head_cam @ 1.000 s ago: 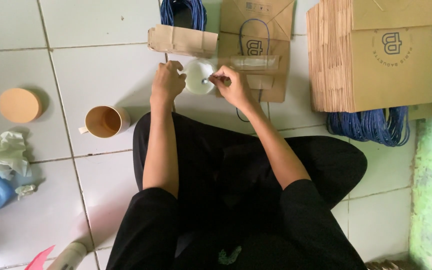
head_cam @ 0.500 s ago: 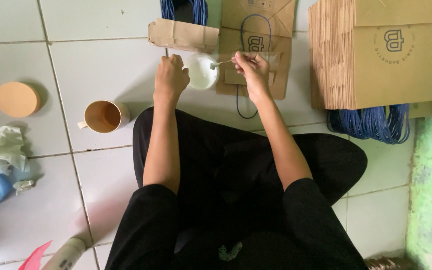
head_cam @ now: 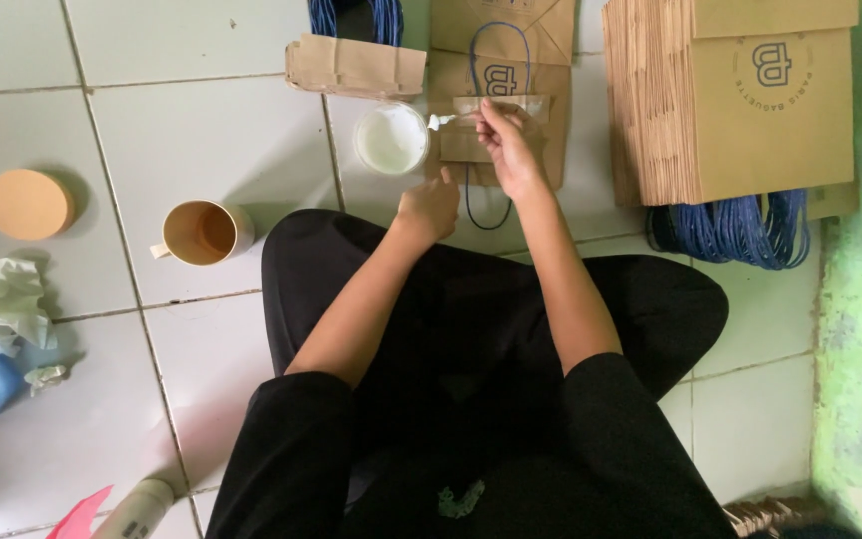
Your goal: The person sits on the floor and applies a white adhesive to the bottom of a flat paper bag using a small stick. They then fold the bottom flaps inward and press them together to form the base of the bag. Finally, they insert a blue rope handle into the bag's side slots.
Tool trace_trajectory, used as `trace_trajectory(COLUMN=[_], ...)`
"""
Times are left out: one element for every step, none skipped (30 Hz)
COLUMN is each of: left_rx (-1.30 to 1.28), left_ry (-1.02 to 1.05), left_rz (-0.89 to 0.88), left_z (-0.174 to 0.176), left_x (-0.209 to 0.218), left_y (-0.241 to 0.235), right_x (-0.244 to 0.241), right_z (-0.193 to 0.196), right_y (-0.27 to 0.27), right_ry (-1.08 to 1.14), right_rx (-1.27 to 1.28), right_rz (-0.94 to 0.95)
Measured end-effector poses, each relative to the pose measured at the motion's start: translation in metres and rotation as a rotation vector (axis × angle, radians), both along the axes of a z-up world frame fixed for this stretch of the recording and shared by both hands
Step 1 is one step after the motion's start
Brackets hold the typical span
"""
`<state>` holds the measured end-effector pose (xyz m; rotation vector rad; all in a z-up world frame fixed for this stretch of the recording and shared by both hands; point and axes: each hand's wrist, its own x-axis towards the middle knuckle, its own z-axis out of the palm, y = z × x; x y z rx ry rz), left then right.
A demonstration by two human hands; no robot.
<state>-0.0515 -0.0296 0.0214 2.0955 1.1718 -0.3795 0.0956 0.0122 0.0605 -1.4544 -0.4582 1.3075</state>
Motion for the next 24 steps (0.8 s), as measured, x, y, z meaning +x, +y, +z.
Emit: trace_trajectory(left_rx=[-0.001, 0.029, 0.059, 0.06, 0.072, 0.085, 0.086, 0.08, 0.074, 0.076, 0.145, 0.212, 0.211, 0.178, 0.146, 0.147, 0.135, 0.12, 0.12, 0.158, 0.197, 0.199, 0.262, 0.324], left_ry=[0.0, 0.046, 0.092, 0.091, 0.078, 0.067, 0.067, 0.062, 0.057, 0.058, 0.044, 0.03, 0.032, 0.062, 0.093, 0.093, 0.098, 0.103, 0.103, 0.1, 0.097, 0.097, 0.121, 0.145], left_rz=[-0.002, 0.007, 0.017, 0.013, 0.021, 0.03, 0.028, 0.024, 0.02, 0.016, 0.026, 0.035, 0.029, 0.016, 0.003, -0.002, -0.012, -0.022, -0.027, -0.024, -0.022, -0.026, -0.03, -0.033], left_z=[-0.001, -0.002, -0.003, -0.008, -0.012, -0.016, -0.016, -0.017, -0.017, -0.027, -0.037, -0.046, -0.044, -0.042, -0.039, -0.036, -0.032, -0.028, -0.031, -0.033, -0.036, -0.039, -0.043, -0.047], left_x=[-0.001, -0.001, -0.002, -0.001, 0.0, 0.0, 0.001, 0.001, 0.001, 0.003, 0.004, 0.005, 0.005, 0.006, 0.007, 0.008, 0.009, 0.009, 0.01, 0.011, 0.012, 0.014, 0.016, 0.019], left_y=[0.003, 0.004, 0.004, 0.004, 0.005, 0.006, 0.007, 0.007, 0.007, 0.006, 0.006, 0.003, 0.006, 0.008, 0.01, 0.012, 0.014, 0.014, 0.013, 0.012, 0.012, 0.011, 0.01, 0.008], right_x=[0.004, 0.008, 0.013, 0.014, 0.016, 0.017, 0.021, 0.025, 0.029, 0.03, 0.03, 0.03, 0.03, 0.031, 0.031, 0.031, 0.031, 0.03, 0.031, 0.03, 0.03, 0.029, 0.028, 0.028], right_z=[0.013, 0.026, 0.039, 0.044, 0.05, 0.056, 0.052, 0.048, 0.045, 0.044, 0.044, 0.043, 0.043, 0.042, 0.042, 0.042, 0.042, 0.042, 0.038, 0.035, 0.031, 0.03, 0.029, 0.028], right_y=[-0.003, -0.008, -0.014, -0.016, -0.019, -0.02, -0.021, -0.023, -0.026, -0.026, -0.026, -0.029, -0.029, -0.03, -0.031, -0.032, -0.033, -0.035, -0.035, -0.035, -0.034, -0.034, -0.034, -0.034], right_ry=[0.0, -0.03, -0.06, -0.061, -0.167, -0.272, -0.272, -0.392, -0.511, -0.511, -0.589, -0.667, -0.665, -0.711, -0.757, -0.758, -0.754, -0.749, -0.749, -0.757, -0.766, -0.766, -0.766, -0.767], right_rx=[-0.001, 0.064, 0.129, 0.129, 0.134, 0.139, 0.139, 0.178, 0.215, 0.216, 0.266, 0.312, 0.309, 0.375, 0.442, 0.44, 0.446, 0.45, 0.447, 0.453, 0.459, 0.46, 0.431, 0.402], right_rz=[-0.002, 0.032, 0.066, 0.063, 0.03, -0.002, -0.004, 0.027, 0.057, 0.053, 0.055, 0.056, 0.051, 0.088, 0.126, 0.121, 0.143, 0.166, 0.162, 0.171, 0.179, 0.175, 0.183, 0.191])
